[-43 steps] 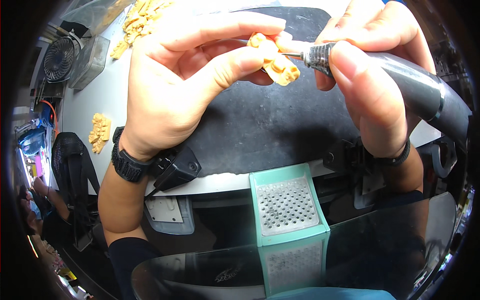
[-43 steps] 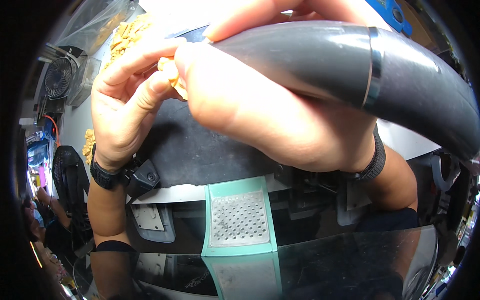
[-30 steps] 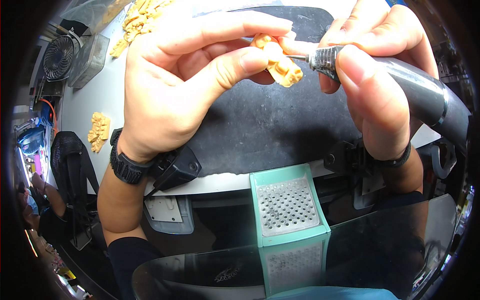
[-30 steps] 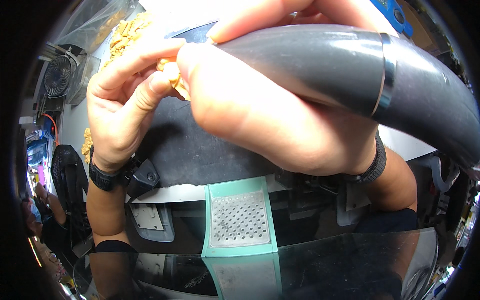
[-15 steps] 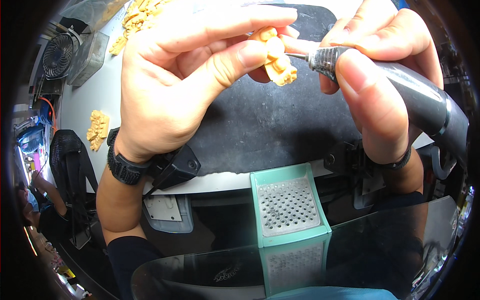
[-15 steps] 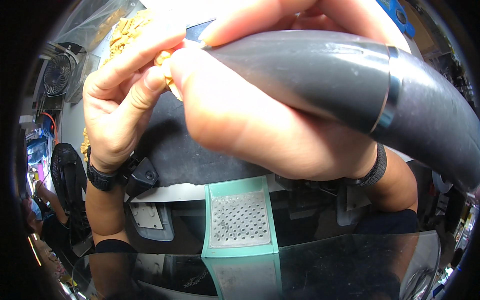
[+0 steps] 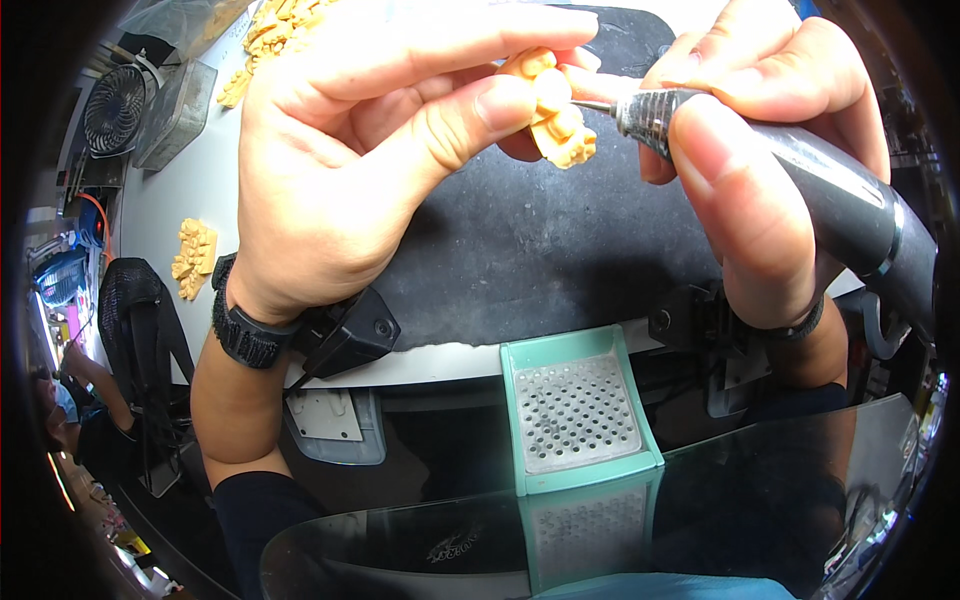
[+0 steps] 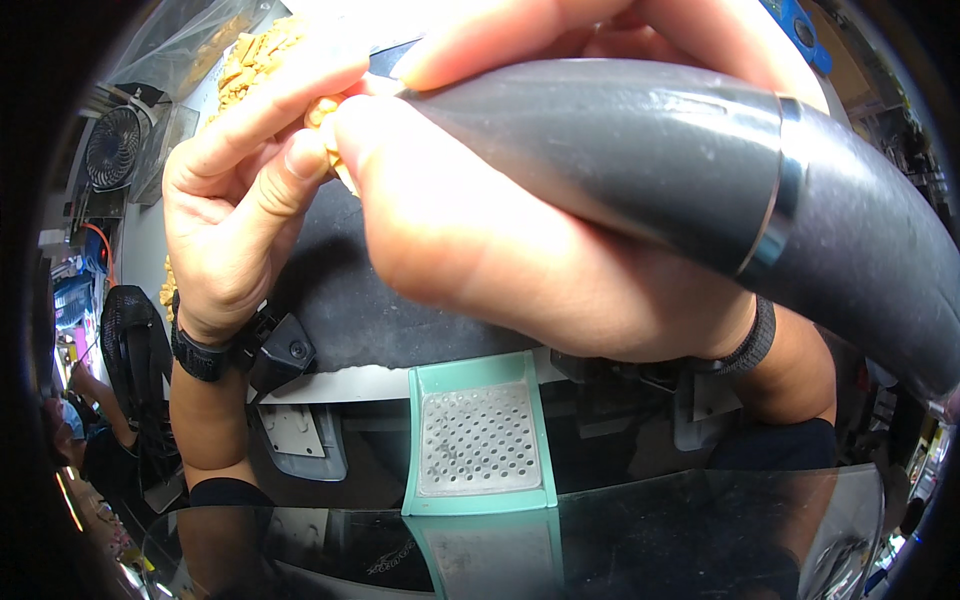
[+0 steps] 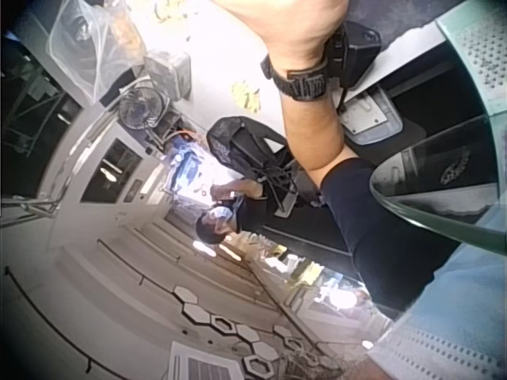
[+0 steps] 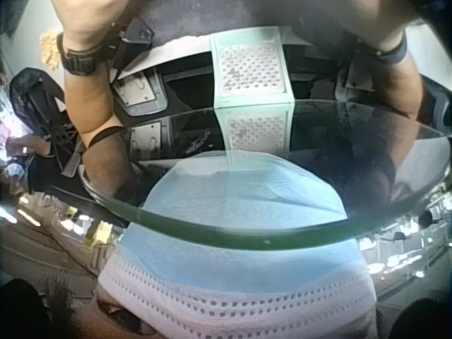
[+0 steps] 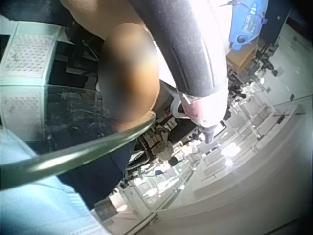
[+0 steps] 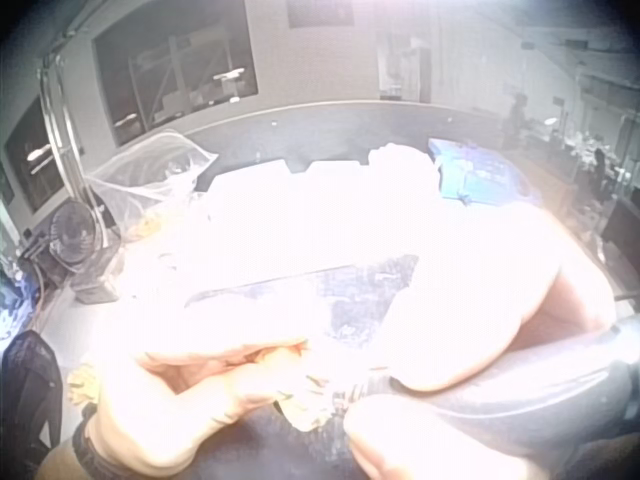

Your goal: The recorder uses a high-speed rotary dental tool to shape and refine a plaster dental model.

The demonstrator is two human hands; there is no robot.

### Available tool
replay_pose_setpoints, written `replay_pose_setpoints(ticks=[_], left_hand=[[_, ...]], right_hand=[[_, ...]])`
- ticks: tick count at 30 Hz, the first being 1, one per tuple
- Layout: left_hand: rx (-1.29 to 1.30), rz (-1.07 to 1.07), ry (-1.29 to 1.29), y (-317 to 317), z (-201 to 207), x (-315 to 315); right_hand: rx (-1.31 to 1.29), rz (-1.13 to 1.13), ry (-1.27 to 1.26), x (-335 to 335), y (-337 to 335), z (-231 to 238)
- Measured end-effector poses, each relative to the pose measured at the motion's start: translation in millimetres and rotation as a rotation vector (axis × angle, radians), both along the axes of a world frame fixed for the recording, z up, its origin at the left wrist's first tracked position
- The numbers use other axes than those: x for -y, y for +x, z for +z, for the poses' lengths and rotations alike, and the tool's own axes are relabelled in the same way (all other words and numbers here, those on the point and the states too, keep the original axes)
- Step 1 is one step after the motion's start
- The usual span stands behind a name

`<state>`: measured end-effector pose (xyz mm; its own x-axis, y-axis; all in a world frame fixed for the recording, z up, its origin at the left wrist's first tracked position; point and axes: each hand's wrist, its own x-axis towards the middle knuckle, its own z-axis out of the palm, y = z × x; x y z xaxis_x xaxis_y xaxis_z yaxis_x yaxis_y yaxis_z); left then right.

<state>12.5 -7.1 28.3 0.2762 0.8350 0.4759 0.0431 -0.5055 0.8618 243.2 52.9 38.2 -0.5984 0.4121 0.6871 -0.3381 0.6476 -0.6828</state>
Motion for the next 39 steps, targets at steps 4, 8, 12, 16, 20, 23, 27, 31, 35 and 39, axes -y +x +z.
replay_pose_setpoints(ticks=[4,8,12,16,20,23,27,31,35,39], left_hand=[[0.018,0.039,-0.012,-5,-8,-1],[0.353,-0.086,0.054,-7,-42,-14],[0.198,-0.064,0.039,-5,-26,-11],[0.04,-0.04,0.025,-2,-2,-5],[-0.077,-0.024,0.017,-1,5,-2],[-0.079,-0.007,0.007,-1,5,-1],[-0.035,-0.016,0.015,-7,-4,-3],[-0.053,0.003,0.101,-16,-15,-7],[-0.039,0.027,0.025,-6,-9,-2],[-0.032,0.024,0.04,-7,-10,-3]], right_hand=[[-0.004,0.0,0.009,-2,0,1],[-0.005,0.011,0.019,-4,-4,2],[-0.005,0.009,0.023,-7,-10,1],[-0.008,0.008,0.028,-5,-3,0],[-0.01,0.007,0.035,-4,-9,0],[-0.011,0.009,0.038,-4,-9,-1],[-0.013,0.008,0.045,-4,-9,0],[-0.015,0.01,0.051,-6,-8,0],[-0.017,0.005,0.057,-8,-6,-1],[-0.021,0.005,0.063,-15,-3,-3]])
